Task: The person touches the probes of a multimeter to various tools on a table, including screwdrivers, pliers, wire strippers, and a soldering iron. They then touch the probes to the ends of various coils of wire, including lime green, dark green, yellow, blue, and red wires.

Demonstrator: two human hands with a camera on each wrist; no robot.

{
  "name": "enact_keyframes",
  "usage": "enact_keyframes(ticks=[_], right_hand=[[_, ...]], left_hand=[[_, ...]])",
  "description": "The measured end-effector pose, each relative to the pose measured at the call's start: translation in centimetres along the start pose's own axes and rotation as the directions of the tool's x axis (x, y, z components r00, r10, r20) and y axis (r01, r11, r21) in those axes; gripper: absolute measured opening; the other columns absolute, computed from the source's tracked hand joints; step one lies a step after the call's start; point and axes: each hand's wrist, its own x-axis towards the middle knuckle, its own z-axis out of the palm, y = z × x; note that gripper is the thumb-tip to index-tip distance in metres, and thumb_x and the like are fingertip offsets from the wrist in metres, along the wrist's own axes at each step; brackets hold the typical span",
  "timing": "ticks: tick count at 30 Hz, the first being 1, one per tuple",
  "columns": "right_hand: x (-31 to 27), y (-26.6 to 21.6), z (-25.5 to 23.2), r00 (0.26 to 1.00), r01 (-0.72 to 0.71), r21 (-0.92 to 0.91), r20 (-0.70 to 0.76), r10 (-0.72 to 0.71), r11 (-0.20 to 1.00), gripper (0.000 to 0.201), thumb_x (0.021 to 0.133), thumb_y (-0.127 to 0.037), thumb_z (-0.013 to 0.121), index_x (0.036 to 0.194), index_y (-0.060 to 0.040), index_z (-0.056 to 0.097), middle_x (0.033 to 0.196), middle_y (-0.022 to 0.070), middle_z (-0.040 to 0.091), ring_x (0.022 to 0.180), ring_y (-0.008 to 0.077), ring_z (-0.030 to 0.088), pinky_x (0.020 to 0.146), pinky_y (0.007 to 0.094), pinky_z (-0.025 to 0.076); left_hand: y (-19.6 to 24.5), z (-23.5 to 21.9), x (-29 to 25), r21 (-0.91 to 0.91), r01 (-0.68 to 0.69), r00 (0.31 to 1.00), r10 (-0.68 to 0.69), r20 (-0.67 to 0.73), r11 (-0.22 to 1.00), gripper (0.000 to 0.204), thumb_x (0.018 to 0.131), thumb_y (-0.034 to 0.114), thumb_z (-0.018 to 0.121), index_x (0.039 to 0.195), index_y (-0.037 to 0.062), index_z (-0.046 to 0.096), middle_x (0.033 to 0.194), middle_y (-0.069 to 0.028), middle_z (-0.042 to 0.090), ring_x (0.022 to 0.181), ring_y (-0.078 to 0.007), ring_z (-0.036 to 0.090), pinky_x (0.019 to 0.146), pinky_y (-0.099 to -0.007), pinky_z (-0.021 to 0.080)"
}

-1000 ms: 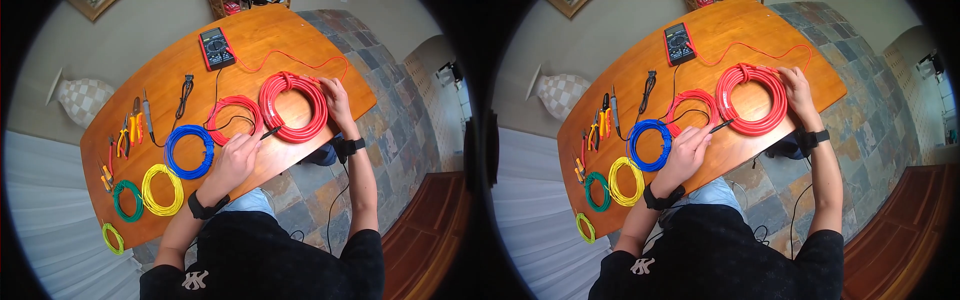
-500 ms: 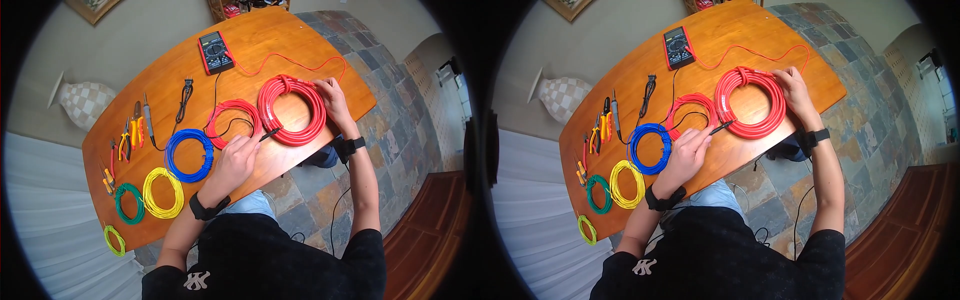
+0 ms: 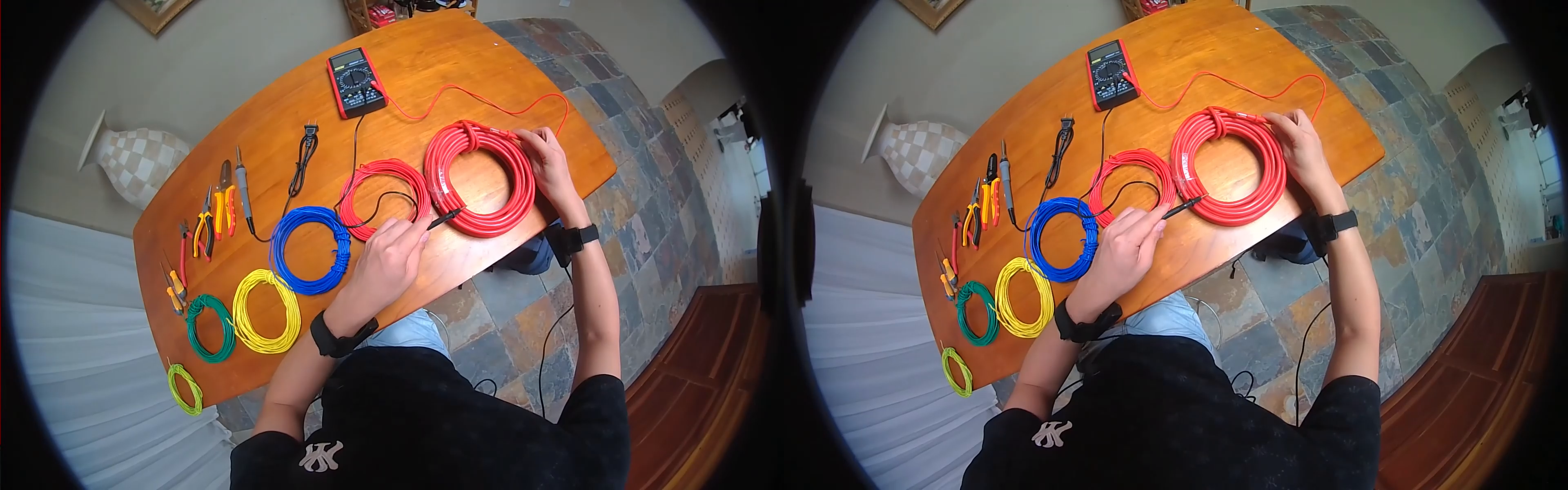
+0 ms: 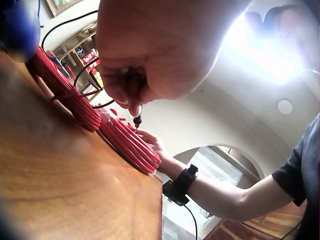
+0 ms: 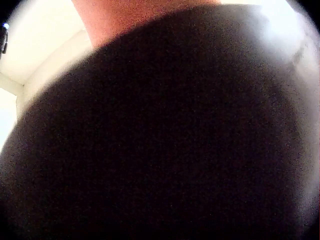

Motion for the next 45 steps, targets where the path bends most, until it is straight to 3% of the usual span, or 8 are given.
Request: enact_keyframes(ticks=[16, 21, 23, 25, 27, 31, 38, 45], right_hand=[[2.8, -3.3, -3.3, 0.97, 0.187, -0.02, -0.153, -0.187, 0.982, 0.031, 0.088, 0.007, 0.057, 0.116, -0.0049, 0.062, 0.087, 0.0135, 0.055, 0.08, 0.0269, 0.057, 0.074, 0.0319, 0.047], [11.2, -8.8, -6.0, 0.943, 0.258, -0.139, -0.178, -0.281, 0.956, 0.025, 0.088, 0.005, 0.048, 0.103, 0.0014, 0.067, 0.092, 0.0163, 0.06, 0.083, 0.0262, 0.06, 0.075, 0.0313, 0.048], [15.7, -11.1, -3.9, 1.0, -0.007, -0.24, -0.002, 0.007, 0.971, 0.031, 0.087, -0.021, 0.058, 0.105, 0.0018, 0.068, 0.106, 0.0224, 0.063, 0.093, 0.0277, 0.064, 0.081, 0.036, 0.049], [20.8, -12.7, 0.8, 0.879, -0.16, -0.499, 0.32, 0.353, 0.852, 0.061, 0.08, -0.053, 0.062, 0.11, -0.0011, 0.068, 0.119, 0.0253, 0.061, 0.108, 0.0322, 0.061, 0.091, 0.0413, 0.047], [22.9, -12.2, 8.4, 0.91, -0.141, -0.631, 0.221, 0.351, 0.762, 0.078, 0.073, -0.071, 0.06, 0.115, -0.0051, 0.068, 0.119, 0.0228, 0.063, 0.117, 0.0355, 0.055, 0.096, 0.0422, 0.043], [23.2, -14.9, 17.2, 0.754, -0.369, -0.553, 0.293, 0.589, 0.747, 0.096, 0.063, -0.084, 0.058, 0.13, -0.0155, 0.06, 0.138, 0.0172, 0.051, 0.129, 0.0335, 0.047, 0.106, 0.0399, 0.034], [24.3, -14.6, 23.8, 0.719, -0.368, -0.689, 0.214, 0.661, 0.624, 0.08, 0.058, -0.067, 0.07, 0.119, -0.0158, 0.067, 0.125, 0.0119, 0.061, 0.114, 0.025, 0.058, 0.096, 0.0333, 0.043], [23.9, -17.0, 19.0, 0.783, -0.507, -0.448, 0.117, 0.611, 0.736, 0.061, 0.056, -0.045, 0.081, 0.102, -0.0069, 0.071, 0.097, 0.0088, 0.069, 0.087, 0.0224, 0.067, 0.078, 0.0338, 0.051]], left_hand=[[0.5, -1.3, 0.3, 0.021, -0.018, 1.0, 0.019, -0.024, 1.0, 0.025, 0.086, -0.001, 0.06, 0.111, -0.0054, 0.063, 0.075, -0.0153, 0.059, 0.07, -0.0287, 0.057, 0.065, -0.0361, 0.047], [2.9, -5.9, -0.4, -0.381, 0.224, 0.945, -0.296, -0.141, 0.897, 0.026, 0.091, 0.002, 0.057, 0.115, -0.0054, 0.062, 0.078, -0.0127, 0.064, 0.072, -0.0182, 0.062, 0.066, -0.0301, 0.049], [3.0, -7.3, -1.6, -0.488, 0.227, 0.917, -0.354, -0.186, 0.843, 0.026, 0.095, 0.004, 0.054, 0.118, -0.0047, 0.062, 0.08, -0.0089, 0.064, 0.073, -0.0109, 0.061, 0.065, -0.0256, 0.048], [3.5, -8.8, -3.0, -0.671, 0.155, 0.863, -0.43, -0.265, 0.725, 0.025, 0.098, 0.005, 0.051, 0.118, -0.0041, 0.062, 0.08, -0.0065, 0.063, 0.073, -0.0096, 0.059, 0.065, -0.0236, 0.048], [3.7, -9.7, -4.6, -0.671, 0.117, 0.839, -0.435, -0.327, 0.732, 0.025, 0.1, 0.007, 0.049, 0.119, -0.004, 0.062, 0.082, -0.0056, 0.063, 0.073, -0.0088, 0.057, 0.065, -0.0219, 0.047], [3.7, -10.7, -8.2, -0.684, 0.116, 0.785, -0.489, -0.381, 0.72, 0.025, 0.1, 0.007, 0.05, 0.118, -0.0038, 0.063, 0.082, -0.006, 0.062, 0.073, -0.0095, 0.057, 0.065, -0.0226, 0.047], [3.0, -12.6, -12.4, -0.712, 0.083, 0.724, -0.534, -0.438, 0.697, 0.023, 0.099, 0.004, 0.049, 0.116, -0.0023, 0.064, 0.081, -0.0074, 0.061, 0.073, -0.0112, 0.059, 0.063, -0.0227, 0.046], [3.4, -14.4, -15.4, -0.748, 0.023, 0.736, -0.517, -0.436, 0.664, 0.023, 0.099, 0.007, 0.05, 0.115, -0.0028, 0.064, 0.081, -0.0068, 0.063, 0.072, -0.0101, 0.058, 0.064, -0.0222, 0.047]])
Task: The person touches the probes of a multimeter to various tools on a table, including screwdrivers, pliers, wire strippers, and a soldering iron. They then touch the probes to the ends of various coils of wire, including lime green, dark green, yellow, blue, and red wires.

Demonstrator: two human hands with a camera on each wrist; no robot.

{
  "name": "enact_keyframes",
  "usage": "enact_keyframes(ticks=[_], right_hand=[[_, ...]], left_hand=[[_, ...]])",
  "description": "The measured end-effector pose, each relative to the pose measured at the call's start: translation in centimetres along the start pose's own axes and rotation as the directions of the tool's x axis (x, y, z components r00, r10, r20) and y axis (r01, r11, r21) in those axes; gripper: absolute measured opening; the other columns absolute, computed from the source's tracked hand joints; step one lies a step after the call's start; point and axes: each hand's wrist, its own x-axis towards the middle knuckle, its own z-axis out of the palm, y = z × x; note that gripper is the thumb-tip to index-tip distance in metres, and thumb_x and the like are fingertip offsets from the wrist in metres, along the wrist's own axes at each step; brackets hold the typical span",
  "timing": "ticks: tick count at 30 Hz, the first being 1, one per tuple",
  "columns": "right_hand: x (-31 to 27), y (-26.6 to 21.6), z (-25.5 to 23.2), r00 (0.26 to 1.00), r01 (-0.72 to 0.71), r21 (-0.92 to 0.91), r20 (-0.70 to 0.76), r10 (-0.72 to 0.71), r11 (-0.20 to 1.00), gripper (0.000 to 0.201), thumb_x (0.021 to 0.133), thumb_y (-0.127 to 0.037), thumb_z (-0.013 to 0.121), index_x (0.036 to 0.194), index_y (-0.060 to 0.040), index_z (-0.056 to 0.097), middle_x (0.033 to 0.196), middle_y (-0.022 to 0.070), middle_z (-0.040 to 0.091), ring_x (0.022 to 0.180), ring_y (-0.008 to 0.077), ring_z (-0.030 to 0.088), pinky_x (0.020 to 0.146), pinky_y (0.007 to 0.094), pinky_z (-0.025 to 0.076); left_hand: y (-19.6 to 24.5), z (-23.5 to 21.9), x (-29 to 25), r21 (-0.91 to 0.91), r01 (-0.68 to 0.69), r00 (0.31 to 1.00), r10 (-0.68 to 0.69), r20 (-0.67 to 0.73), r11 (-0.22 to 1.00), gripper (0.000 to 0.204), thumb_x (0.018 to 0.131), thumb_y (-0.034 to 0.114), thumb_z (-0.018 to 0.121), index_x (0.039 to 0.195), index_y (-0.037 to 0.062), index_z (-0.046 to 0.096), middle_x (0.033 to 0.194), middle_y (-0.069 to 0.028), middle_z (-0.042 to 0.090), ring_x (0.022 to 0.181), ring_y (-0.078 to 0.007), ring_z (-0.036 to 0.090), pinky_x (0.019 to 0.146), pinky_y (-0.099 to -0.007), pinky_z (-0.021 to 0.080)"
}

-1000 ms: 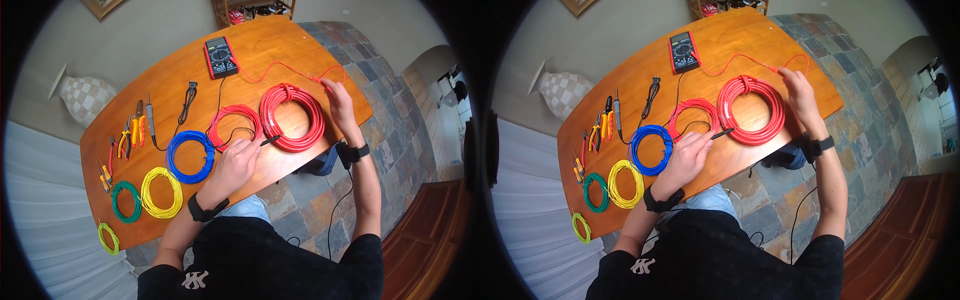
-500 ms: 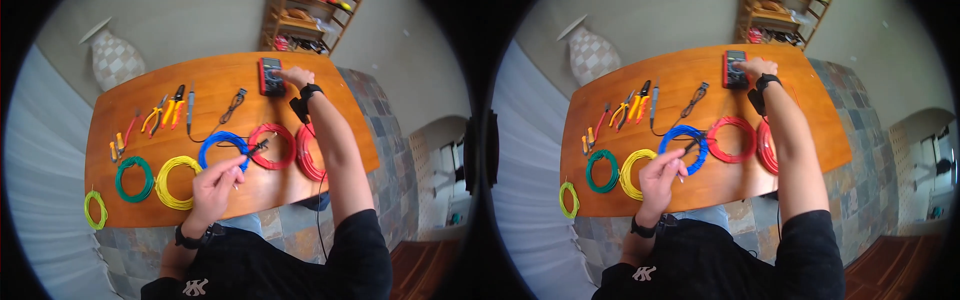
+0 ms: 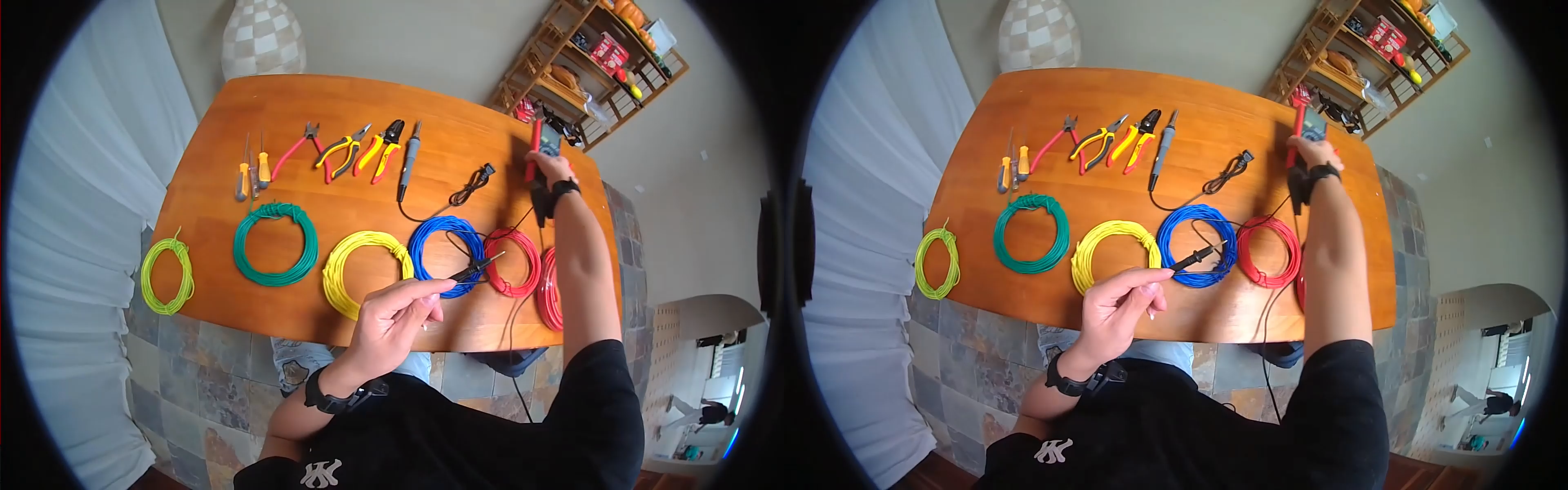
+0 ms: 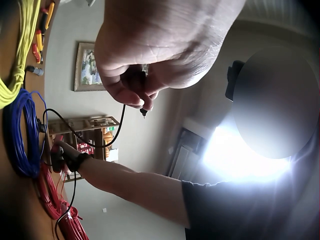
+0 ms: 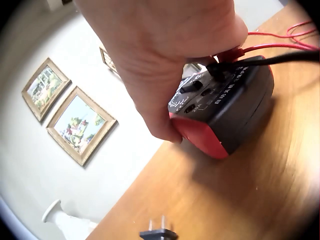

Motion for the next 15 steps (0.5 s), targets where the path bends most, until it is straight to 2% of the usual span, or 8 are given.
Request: enact_keyframes(ticks=[3, 6, 7, 8, 10, 12, 13, 15], right_hand=[[3.9, 0.0, -2.9, 0.986, 0.114, 0.323, -0.15, -0.068, 0.94, 0.044, 0.061, -0.034, 0.083, 0.091, -0.0049, 0.069, 0.085, 0.0082, 0.066, 0.07, 0.0172, 0.066, 0.056, 0.0312, 0.052], [1.4, -4.5, -11.4, 0.963, 0.266, 0.548, -0.115, -0.243, 0.793, 0.032, 0.071, -0.03, 0.079, 0.088, -0.0051, 0.068, 0.076, 0.0037, 0.063, 0.061, 0.0133, 0.062, 0.044, 0.0275, 0.047], [1.4, -6.1, -13.7, 0.9, 0.399, 0.648, -0.143, -0.411, 0.649, 0.03, 0.076, -0.03, 0.076, 0.092, -0.0054, 0.068, 0.074, 0.0025, 0.062, 0.058, 0.0126, 0.06, 0.044, 0.0272, 0.046], [-0.8, -8.1, -16.1, 0.835, 0.456, 0.699, -0.123, -0.537, 0.55, 0.029, 0.079, -0.028, 0.074, 0.096, -0.0053, 0.069, 0.078, 0.0023, 0.063, 0.061, 0.0122, 0.06, 0.049, 0.0268, 0.049], [-5.6, -12.3, -21.1, 0.651, 0.474, 0.817, -0.074, -0.755, 0.328, 0.026, 0.084, -0.023, 0.071, 0.103, -0.005, 0.07, 0.086, 0.0019, 0.065, 0.068, 0.0115, 0.061, 0.06, 0.026, 0.053], [-12.6, -19.2, -22.8, 0.748, 0.485, 0.764, -0.11, -0.655, 0.425, 0.034, 0.094, -0.028, 0.056, 0.126, -0.019, 0.062, 0.094, -0.0013, 0.06, 0.077, 0.0067, 0.058, 0.063, 0.0201, 0.047], [-13.5, -21.8, -23.7, 0.616, 0.533, 0.778, -0.087, -0.783, 0.333, 0.038, 0.094, -0.019, 0.054, 0.132, -0.0209, 0.057, 0.099, -0.0013, 0.06, 0.08, 0.0065, 0.058, 0.066, 0.0196, 0.047], [-14.4, -27.0, -22.6, 0.423, 0.558, 0.801, -0.049, -0.905, 0.217, 0.045, 0.094, -0.01, 0.052, 0.137, -0.0229, 0.053, 0.104, -0.0014, 0.061, 0.083, 0.0063, 0.058, 0.069, 0.019, 0.047]], left_hand=[[1.3, -1.0, -0.7, -0.048, -0.031, 0.999, 0.032, 0.02, 0.998, 0.023, 0.099, 0.007, 0.051, 0.116, -0.0028, 0.063, 0.08, -0.0071, 0.063, 0.071, -0.0103, 0.057, 0.064, -0.0231, 0.047], [4.1, -2.5, -1.0, -0.106, -0.099, 0.995, 0.1, 0.006, 0.99, 0.022, 0.099, 0.008, 0.051, 0.115, -0.0035, 0.062, 0.077, -0.0093, 0.062, 0.069, -0.0128, 0.056, 0.061, -0.0252, 0.047], [5.0, -3.4, -1.2, -0.14, -0.164, 0.986, 0.166, 0.003, 0.976, 0.023, 0.099, 0.008, 0.051, 0.117, -0.0028, 0.062, 0.078, -0.0072, 0.061, 0.07, -0.0107, 0.056, 0.062, -0.0235, 0.046], [5.9, -4.5, -1.5, -0.163, -0.23, 0.973, 0.231, -0.012, 0.959, 0.024, 0.1, 0.009, 0.05, 0.118, -0.0022, 0.062, 0.078, -0.005, 0.06, 0.071, -0.0087, 0.055, 0.062, -0.0219, 0.045], [8.1, -7.0, -2.4, -0.207, -0.334, 0.942, 0.331, -0.053, 0.919, 0.024, 0.1, 0.008, 0.051, 0.117, -0.0024, 0.062, 0.078, -0.0056, 0.061, 0.068, -0.0089, 0.055, 0.06, -0.0218, 0.044], [11.1, -9.9, -3.9, -0.158, -0.47, 0.881, 0.45, -0.145, 0.868, 0.024, 0.099, 0.008, 0.05, 0.118, -0.0023, 0.061, 0.076, -0.0056, 0.061, 0.067, -0.0102, 0.055, 0.06, -0.0222, 0.044], [12.5, -11.7, -4.9, -0.123, -0.525, 0.843, 0.495, -0.211, 0.842, 0.023, 0.099, 0.007, 0.05, 0.118, -0.002, 0.06, 0.075, -0.0054, 0.06, 0.066, -0.0109, 0.055, 0.059, -0.0226, 0.044], [15.2, -15.2, -7.3, -0.07, -0.638, 0.739, 0.584, -0.336, 0.767, 0.024, 0.099, 0.006, 0.049, 0.119, -0.0013, 0.059, 0.072, -0.0045, 0.057, 0.062, -0.0118, 0.052, 0.056, -0.0238, 0.043]])
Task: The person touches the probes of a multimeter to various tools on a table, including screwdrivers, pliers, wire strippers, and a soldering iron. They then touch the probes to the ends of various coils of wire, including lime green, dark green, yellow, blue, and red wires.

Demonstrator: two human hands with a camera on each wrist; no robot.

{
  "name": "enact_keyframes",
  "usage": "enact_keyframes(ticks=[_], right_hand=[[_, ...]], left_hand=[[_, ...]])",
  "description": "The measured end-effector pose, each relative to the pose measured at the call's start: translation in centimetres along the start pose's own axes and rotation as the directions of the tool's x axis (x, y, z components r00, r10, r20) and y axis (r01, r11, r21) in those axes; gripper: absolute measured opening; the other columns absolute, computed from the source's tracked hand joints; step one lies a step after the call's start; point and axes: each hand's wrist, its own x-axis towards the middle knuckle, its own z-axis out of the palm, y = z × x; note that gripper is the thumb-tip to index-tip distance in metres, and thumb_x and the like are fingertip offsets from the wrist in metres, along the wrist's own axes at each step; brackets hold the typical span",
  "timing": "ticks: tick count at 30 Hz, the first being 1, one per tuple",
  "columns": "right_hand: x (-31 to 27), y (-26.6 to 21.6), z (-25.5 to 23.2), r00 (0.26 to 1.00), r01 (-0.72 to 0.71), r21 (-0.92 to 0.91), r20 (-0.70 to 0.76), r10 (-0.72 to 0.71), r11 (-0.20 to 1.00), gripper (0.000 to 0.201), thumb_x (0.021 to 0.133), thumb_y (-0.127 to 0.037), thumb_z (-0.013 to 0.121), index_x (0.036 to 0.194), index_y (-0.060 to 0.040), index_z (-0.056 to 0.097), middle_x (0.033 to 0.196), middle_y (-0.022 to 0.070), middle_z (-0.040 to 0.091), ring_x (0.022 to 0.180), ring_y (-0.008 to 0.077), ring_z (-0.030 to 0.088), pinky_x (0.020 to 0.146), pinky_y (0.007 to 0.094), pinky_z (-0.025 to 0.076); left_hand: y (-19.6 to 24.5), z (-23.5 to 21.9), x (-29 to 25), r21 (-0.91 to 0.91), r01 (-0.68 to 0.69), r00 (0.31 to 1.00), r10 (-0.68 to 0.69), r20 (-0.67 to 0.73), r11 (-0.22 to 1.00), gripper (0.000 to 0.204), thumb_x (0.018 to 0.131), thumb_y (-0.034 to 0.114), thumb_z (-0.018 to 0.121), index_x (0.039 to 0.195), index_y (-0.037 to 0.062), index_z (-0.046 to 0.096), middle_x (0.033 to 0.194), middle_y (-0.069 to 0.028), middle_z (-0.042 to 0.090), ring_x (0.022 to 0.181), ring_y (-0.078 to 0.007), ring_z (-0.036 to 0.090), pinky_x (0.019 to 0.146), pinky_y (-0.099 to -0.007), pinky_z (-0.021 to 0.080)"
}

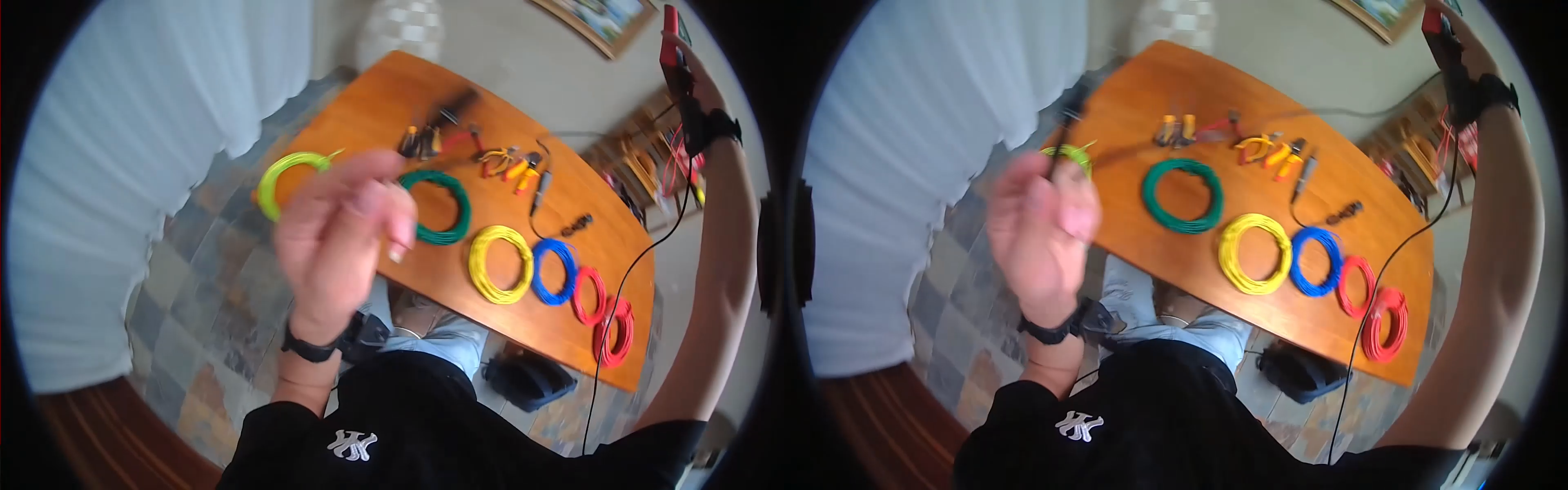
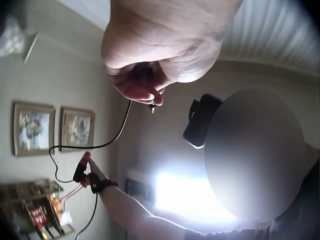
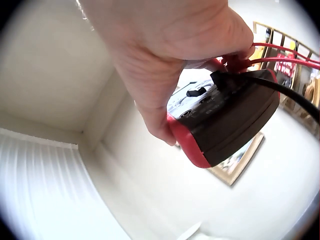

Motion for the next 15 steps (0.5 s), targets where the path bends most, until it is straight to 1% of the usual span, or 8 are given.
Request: enact_keyframes(ticks=[3, 4, 5, 6, 7, 11, 14, 15], right_hand=[[6.5, -1.5, 8.4, 0.884, 0.413, -0.355, 0.378, -0.276, 0.838, 0.068, 0.084, 0.013, 0.05, 0.143, -0.022, 0.046, 0.117, 0.0012, 0.058, 0.094, 0.0086, 0.055, 0.076, 0.0191, 0.046], [9.8, -0.3, 11.8, 0.923, 0.223, -0.126, 0.346, -0.168, 0.967, 0.064, 0.085, 0.011, 0.051, 0.141, -0.0195, 0.047, 0.118, 0.0019, 0.058, 0.101, 0.0097, 0.054, 0.083, 0.0231, 0.046], [13.2, 0.9, 15.2, 0.95, 0.019, 0.125, 0.308, -0.057, 0.992, 0.059, 0.086, 0.009, 0.053, 0.139, -0.0171, 0.048, 0.119, 0.0026, 0.058, 0.108, 0.0107, 0.053, 0.091, 0.0272, 0.045], [13.9, 1.5, 20.0, 0.952, -0.011, 0.139, 0.303, -0.032, 0.99, 0.061, 0.084, 0.01, 0.054, 0.139, -0.0166, 0.048, 0.117, 0.003, 0.058, 0.107, 0.0109, 0.054, 0.09, 0.0271, 0.045], [13.9, 2.8, 24.5, 0.947, 0.021, 0.063, 0.318, -0.04, 0.998, 0.063, 0.082, 0.011, 0.055, 0.138, -0.0161, 0.048, 0.116, 0.0033, 0.059, 0.106, 0.0111, 0.054, 0.09, 0.027, 0.045], [11.5, 8.8, 39.5, 0.891, 0.212, -0.261, 0.447, -0.076, 0.942, 0.069, 0.074, 0.016, 0.06, 0.136, -0.0143, 0.05, 0.11, 0.0046, 0.061, 0.103, 0.0119, 0.055, 0.088, 0.0266, 0.045], [8.9, 13.0, 46.5, 0.831, 0.349, -0.423, 0.551, -0.069, 0.836, 0.074, 0.068, 0.019, 0.063, 0.134, -0.0129, 0.051, 0.106, 0.0055, 0.062, 0.101, 0.0124, 0.056, 0.086, 0.0263, 0.046], [8.0, 14.2, 48.0, 0.817, 0.365, -0.446, 0.574, -0.051, 0.817, 0.076, 0.066, 0.021, 0.064, 0.133, -0.0124, 0.051, 0.105, 0.0058, 0.063, 0.1, 0.0126, 0.056, 0.086, 0.0263, 0.046]], left_hand=[[6.3, -4.8, -0.1, 0.156, -0.217, 0.953, 0.244, -0.182, 0.964, 0.026, 0.099, 0.006, 0.049, 0.124, -0.0001, 0.056, 0.072, -0.0061, 0.056, 0.063, -0.0125, 0.049, 0.054, -0.0251, 0.04], [8.3, -6.0, -0.4, 0.192, -0.274, 0.918, 0.316, -0.24, 0.942, 0.027, 0.099, 0.006, 0.049, 0.125, 0.0001, 0.055, 0.074, -0.0068, 0.056, 0.064, -0.013, 0.048, 0.055, -0.0256, 0.04], [10.1, -6.7, -1.0, 0.209, -0.293, 0.905, 0.341, -0.253, 0.933, 0.027, 0.099, 0.006, 0.049, 0.125, 0.0001, 0.055, 0.074, -0.0068, 0.056, 0.064, -0.013, 0.048, 0.055, -0.0256, 0.04], [11.9, -7.4, -1.8, 0.282, -0.313, 0.854, 0.399, -0.334, 0.907, 0.029, 0.099, 0.007, 0.049, 0.126, -0.0003, 0.054, 0.074, -0.0045, 0.049, 0.068, -0.013, 0.042, 0.058, -0.0249, 0.036], [13.4, -7.9, -2.5, 0.355, -0.32, 0.794, 0.453, -0.406, 0.878, 0.03, 0.099, 0.009, 0.049, 0.127, -0.0007, 0.053, 0.074, -0.0022, 0.042, 0.071, -0.0129, 0.036, 0.062, -0.0242, 0.032], [17.4, -9.8, -5.2, 0.495, -0.364, 0.76, 0.559, -0.332, 0.789, 0.032, 0.099, 0.008, 0.048, 0.129, 0.0, 0.052, 0.077, -0.0027, 0.043, 0.073, -0.0128, 0.035, 0.061, -0.0242, 0.032], [19.0, -11.2, -6.5, 0.547, -0.375, 0.798, 0.561, -0.221, 0.749, 0.033, 0.1, 0.007, 0.044, 0.131, 0.0006, 0.053, 0.078, -0.0029, 0.044, 0.072, -0.0123, 0.035, 0.061, -0.0235, 0.031], [19.1, -11.4, -6.7, 0.556, -0.368, 0.793, 0.564, -0.232, 0.746, 0.033, 0.1, 0.007, 0.044, 0.131, 0.0006, 0.053, 0.078, -0.0029, 0.044, 0.072, -0.0123, 0.035, 0.061, -0.0235, 0.031]])
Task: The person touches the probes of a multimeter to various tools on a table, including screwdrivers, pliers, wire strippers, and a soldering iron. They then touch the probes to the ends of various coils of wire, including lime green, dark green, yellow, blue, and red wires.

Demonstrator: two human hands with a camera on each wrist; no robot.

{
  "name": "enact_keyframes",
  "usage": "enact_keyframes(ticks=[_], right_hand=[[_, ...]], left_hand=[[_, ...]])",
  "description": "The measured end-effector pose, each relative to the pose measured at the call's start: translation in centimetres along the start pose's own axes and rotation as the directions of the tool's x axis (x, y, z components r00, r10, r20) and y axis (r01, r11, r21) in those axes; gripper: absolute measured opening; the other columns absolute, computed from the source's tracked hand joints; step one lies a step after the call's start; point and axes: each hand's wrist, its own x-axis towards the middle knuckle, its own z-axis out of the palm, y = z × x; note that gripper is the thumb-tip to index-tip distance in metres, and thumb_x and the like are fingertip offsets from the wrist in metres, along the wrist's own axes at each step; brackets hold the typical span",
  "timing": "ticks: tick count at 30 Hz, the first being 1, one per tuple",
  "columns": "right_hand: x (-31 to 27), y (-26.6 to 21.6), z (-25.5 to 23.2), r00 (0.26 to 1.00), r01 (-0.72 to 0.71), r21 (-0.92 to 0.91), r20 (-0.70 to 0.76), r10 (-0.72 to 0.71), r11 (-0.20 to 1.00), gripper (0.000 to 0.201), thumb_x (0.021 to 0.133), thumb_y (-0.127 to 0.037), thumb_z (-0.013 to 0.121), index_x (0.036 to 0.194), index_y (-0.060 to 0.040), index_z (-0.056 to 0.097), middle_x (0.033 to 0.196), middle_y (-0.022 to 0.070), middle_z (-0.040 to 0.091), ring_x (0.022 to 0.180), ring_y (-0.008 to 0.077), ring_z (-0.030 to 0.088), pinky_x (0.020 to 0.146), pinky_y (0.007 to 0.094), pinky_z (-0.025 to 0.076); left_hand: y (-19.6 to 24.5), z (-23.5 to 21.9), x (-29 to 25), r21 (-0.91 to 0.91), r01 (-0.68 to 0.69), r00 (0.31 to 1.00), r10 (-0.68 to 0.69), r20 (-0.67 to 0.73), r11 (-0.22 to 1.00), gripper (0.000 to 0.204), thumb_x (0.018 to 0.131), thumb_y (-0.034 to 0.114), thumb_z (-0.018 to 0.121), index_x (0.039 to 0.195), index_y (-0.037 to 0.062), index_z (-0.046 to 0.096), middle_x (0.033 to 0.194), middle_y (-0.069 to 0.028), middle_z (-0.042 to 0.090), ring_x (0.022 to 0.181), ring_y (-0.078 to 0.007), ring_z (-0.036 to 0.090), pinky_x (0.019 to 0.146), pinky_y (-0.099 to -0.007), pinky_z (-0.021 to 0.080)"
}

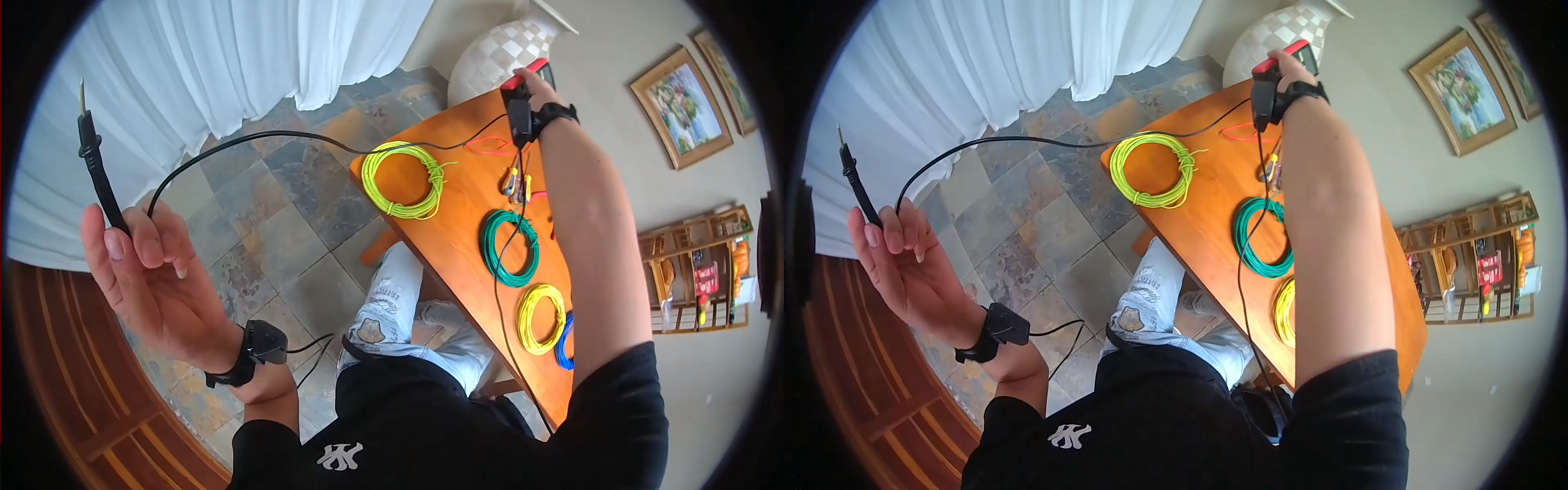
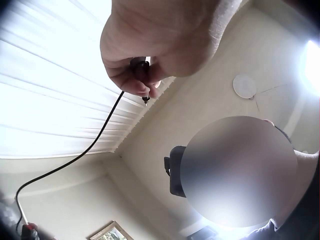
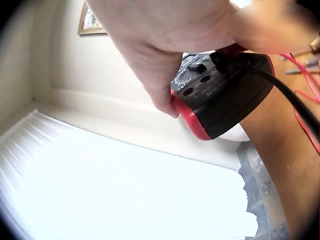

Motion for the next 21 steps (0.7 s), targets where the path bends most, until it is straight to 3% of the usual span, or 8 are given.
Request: enact_keyframes(ticks=[3, 4, 6, 8, 9, 14, 18, 21], right_hand=[[1.9, 2.9, 5.2, 0.998, -0.005, -0.015, 0.056, 0.006, 1.0, 0.06, 0.076, 0.014, 0.058, 0.13, -0.0138, 0.054, 0.109, 0.0105, 0.066, 0.105, 0.0188, 0.063, 0.087, 0.0313, 0.05], [4.0, 6.3, 7.2, 0.982, -0.166, 0.17, 0.118, 0.147, 0.971, 0.055, 0.076, 0.009, 0.061, 0.127, -0.0116, 0.055, 0.108, 0.01, 0.066, 0.099, 0.0186, 0.064, 0.084, 0.0309, 0.051], [4.6, 5.9, 7.8, 0.942, -0.324, 0.331, 0.203, 0.269, 0.886, 0.051, 0.076, 0.005, 0.065, 0.124, -0.0093, 0.057, 0.107, 0.0095, 0.066, 0.094, 0.0185, 0.066, 0.081, 0.0305, 0.052], [-0.1, -1.7, 7.3, 0.642, -0.696, 0.634, 0.337, 0.689, 0.338, 0.046, 0.072, -0.007, 0.074, 0.116, -0.0032, 0.058, 0.104, 0.0101, 0.065, 0.08, 0.0208, 0.066, 0.072, 0.0336, 0.054], [-1.7, -3.6, 8.0, 0.623, -0.637, 0.711, 0.248, 0.742, 0.298, 0.045, 0.069, -0.02, 0.08, 0.104, 0.0001, 0.06, 0.094, 0.01, 0.066, 0.067, 0.0219, 0.064, 0.063, 0.0374, 0.054], [-0.8, -2.1, 10.9, 0.536, -0.691, 0.638, 0.138, 0.833, 0.339, 0.04, 0.069, -0.022, 0.08, 0.096, 0.0002, 0.062, 0.092, 0.0091, 0.064, 0.071, 0.021, 0.064, 0.061, 0.0381, 0.054], [-1.4, -2.5, 10.4, 0.579, -0.731, 0.55, 0.185, 0.794, 0.404, 0.048, 0.071, -0.023, 0.078, 0.109, 0.0006, 0.063, 0.097, 0.01, 0.066, 0.081, 0.0223, 0.066, 0.068, 0.0386, 0.054], [0.8, 2.7, 10.8, 0.634, -0.711, 0.479, 0.118, 0.765, 0.515, 0.045, 0.076, -0.026, 0.071, 0.113, -0.0019, 0.065, 0.094, 0.0096, 0.069, 0.086, 0.0229, 0.068, 0.073, 0.0363, 0.054]], left_hand=[[0.0, -0.2, -0.2, 0.043, -0.03, 0.999, 0.03, -0.011, 0.999, 0.033, 0.1, 0.007, 0.043, 0.131, 0.0003, 0.053, 0.079, -0.0036, 0.045, 0.071, -0.012, 0.035, 0.061, -0.0235, 0.032], [-0.2, -0.3, -0.4, 0.041, -0.024, 0.999, 0.025, -0.02, 0.999, 0.033, 0.101, 0.006, 0.043, 0.131, 0.0, 0.052, 0.078, -0.0043, 0.046, 0.071, -0.0121, 0.036, 0.06, -0.0237, 0.032], [-0.7, -0.3, -0.5, 0.036, -0.022, 0.999, 0.023, -0.034, 0.999, 0.032, 0.101, 0.006, 0.043, 0.131, -0.0004, 0.052, 0.078, -0.0049, 0.046, 0.071, -0.0123, 0.036, 0.06, -0.024, 0.033], [-1.4, 0.1, -0.6, 0.026, 0.02, 1.0, -0.02, 0.011, 0.999, 0.032, 0.101, 0.005, 0.043, 0.131, -0.0009, 0.052, 0.078, -0.0061, 0.047, 0.071, -0.0131, 0.037, 0.061, -0.0241, 0.033], [-1.8, 0.6, -0.7, 0.052, 0.04, 0.999, -0.039, -0.012, 0.998, 0.032, 0.101, 0.005, 0.043, 0.131, -0.0009, 0.052, 0.077, -0.0066, 0.047, 0.07, -0.0137, 0.037, 0.061, -0.0245, 0.033], [-3.1, 1.2, -1.4, 0.093, 0.081, 0.997, -0.08, -0.017, 0.992, 0.03, 0.1, 0.006, 0.046, 0.127, -0.002, 0.054, 0.074, -0.0069, 0.05, 0.066, -0.0135, 0.043, 0.054, -0.0249, 0.036], [-3.2, 1.4, -1.6, 0.132, 0.071, 0.997, -0.073, 0.009, 0.989, 0.028, 0.099, 0.006, 0.047, 0.124, -0.0031, 0.056, 0.075, -0.0068, 0.052, 0.065, -0.0139, 0.047, 0.054, -0.0253, 0.037], [-3.5, 2.2, -1.3, 0.148, 0.113, 0.994, -0.109, -0.029, 0.983, 0.028, 0.099, 0.007, 0.049, 0.123, -0.0039, 0.057, 0.077, -0.0061, 0.053, 0.066, -0.0135, 0.049, 0.054, -0.0255, 0.037]])
